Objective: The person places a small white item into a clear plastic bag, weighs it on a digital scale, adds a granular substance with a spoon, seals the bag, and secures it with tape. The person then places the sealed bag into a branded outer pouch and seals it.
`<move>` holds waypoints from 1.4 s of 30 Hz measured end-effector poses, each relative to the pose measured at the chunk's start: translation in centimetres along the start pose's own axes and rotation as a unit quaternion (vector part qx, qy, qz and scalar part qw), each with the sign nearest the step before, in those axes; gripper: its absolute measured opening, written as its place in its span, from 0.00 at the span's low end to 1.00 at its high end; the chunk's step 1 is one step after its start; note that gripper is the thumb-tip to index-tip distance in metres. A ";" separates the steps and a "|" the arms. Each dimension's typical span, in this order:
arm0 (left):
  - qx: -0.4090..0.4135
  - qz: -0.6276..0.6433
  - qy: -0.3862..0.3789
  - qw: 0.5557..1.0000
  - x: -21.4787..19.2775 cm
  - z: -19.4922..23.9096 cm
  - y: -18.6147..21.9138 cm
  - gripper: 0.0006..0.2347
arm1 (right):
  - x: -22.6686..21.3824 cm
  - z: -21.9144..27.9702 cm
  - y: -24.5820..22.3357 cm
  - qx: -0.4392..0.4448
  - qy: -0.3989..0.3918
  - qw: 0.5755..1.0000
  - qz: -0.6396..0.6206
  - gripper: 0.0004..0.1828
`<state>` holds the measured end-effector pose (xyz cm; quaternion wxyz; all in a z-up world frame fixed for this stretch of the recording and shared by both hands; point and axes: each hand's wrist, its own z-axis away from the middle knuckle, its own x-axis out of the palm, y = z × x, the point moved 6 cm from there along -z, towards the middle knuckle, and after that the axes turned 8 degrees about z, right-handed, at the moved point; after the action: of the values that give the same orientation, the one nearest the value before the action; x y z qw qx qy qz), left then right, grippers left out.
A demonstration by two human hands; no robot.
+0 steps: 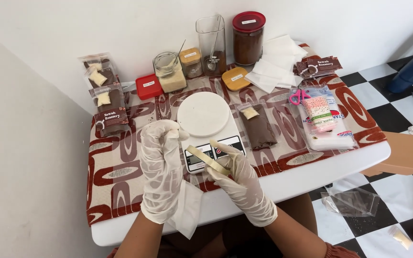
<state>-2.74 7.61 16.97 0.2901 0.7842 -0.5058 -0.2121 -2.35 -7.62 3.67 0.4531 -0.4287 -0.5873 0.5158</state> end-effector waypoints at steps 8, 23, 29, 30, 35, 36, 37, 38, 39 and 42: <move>-0.073 0.133 -0.001 0.988 0.8 1.6 -2.3 0.03 | 1.4 2.4 -5.4 -0.227 0.107 0.957 0.146 0.39; 0.058 -0.089 -0.141 0.984 -2.1 -0.1 -1.6 0.06 | -26.2 -15.7 -6.4 0.197 0.082 0.535 0.817 0.26; -0.232 0.160 -0.113 0.953 -2.3 -0.8 -3.2 0.08 | -26.0 -17.3 -4.7 0.352 -0.035 0.527 0.773 0.31; -0.232 0.158 -0.105 0.954 -2.6 -0.8 -3.7 0.08 | -25.7 -17.6 -5.4 0.346 -0.039 0.524 0.777 0.31; -0.279 0.244 -0.050 0.928 -3.9 -0.3 -6.6 0.08 | -22.8 -16.4 -11.8 0.321 -0.041 0.477 0.817 0.18; -0.279 0.243 -0.046 0.928 -4.4 -0.2 -7.2 0.08 | -23.4 -16.8 -11.8 0.318 -0.044 0.475 0.819 0.18; -0.270 0.242 -0.072 0.929 -4.6 -0.1 -7.7 0.14 | -23.9 -17.5 -12.2 0.285 -0.030 0.465 0.838 0.17; -0.261 0.240 -0.099 0.930 -4.8 0.0 -8.1 0.19 | -24.5 -18.1 -12.5 0.251 -0.016 0.455 0.854 0.18; -0.262 0.239 -0.096 0.930 -4.8 -0.3 -7.7 0.19 | -19.9 -16.8 -15.2 0.249 -0.018 0.454 0.855 0.18; -0.298 0.291 -0.087 0.905 -4.8 -0.6 -6.7 0.06 | -9.9 -11.0 -19.0 0.260 -0.031 0.595 0.760 0.43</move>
<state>0.25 14.30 13.11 0.5140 0.4571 -0.6480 -0.3270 9.87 -16.74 22.31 -0.0287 -0.5679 0.0960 0.8170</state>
